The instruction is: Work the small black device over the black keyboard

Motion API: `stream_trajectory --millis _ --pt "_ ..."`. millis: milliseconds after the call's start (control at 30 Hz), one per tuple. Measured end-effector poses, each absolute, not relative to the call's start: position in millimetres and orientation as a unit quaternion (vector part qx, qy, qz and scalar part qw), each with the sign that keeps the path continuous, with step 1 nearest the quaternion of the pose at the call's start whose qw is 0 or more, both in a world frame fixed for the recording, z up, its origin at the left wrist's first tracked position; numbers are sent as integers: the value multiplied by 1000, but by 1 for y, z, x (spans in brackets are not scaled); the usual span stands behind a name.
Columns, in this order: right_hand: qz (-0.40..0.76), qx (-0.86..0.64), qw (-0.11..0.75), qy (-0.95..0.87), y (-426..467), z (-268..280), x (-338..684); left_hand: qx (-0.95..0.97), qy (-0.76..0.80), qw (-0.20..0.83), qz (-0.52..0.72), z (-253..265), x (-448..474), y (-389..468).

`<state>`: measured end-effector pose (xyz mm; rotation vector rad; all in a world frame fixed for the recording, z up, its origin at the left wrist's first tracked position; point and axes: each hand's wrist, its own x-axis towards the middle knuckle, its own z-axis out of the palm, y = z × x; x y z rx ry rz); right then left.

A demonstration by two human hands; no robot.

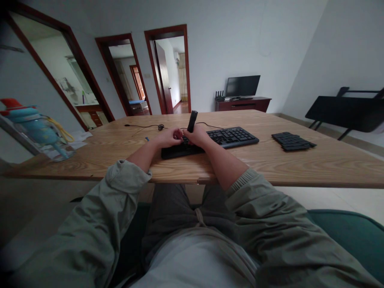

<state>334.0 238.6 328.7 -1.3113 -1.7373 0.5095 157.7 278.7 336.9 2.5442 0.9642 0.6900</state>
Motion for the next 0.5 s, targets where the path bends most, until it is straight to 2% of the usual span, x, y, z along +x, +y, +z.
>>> stream_trajectory --millis 100,233,400,500 --pt "202 -519 448 -699 242 326 335 897 318 199 233 335 156 285" --pt "178 -526 498 -666 249 322 329 911 303 184 212 336 155 286" --pt "389 -452 633 -494 252 326 307 914 322 153 193 338 154 285" --pt "457 -408 657 -439 253 335 296 918 328 127 183 340 152 282"
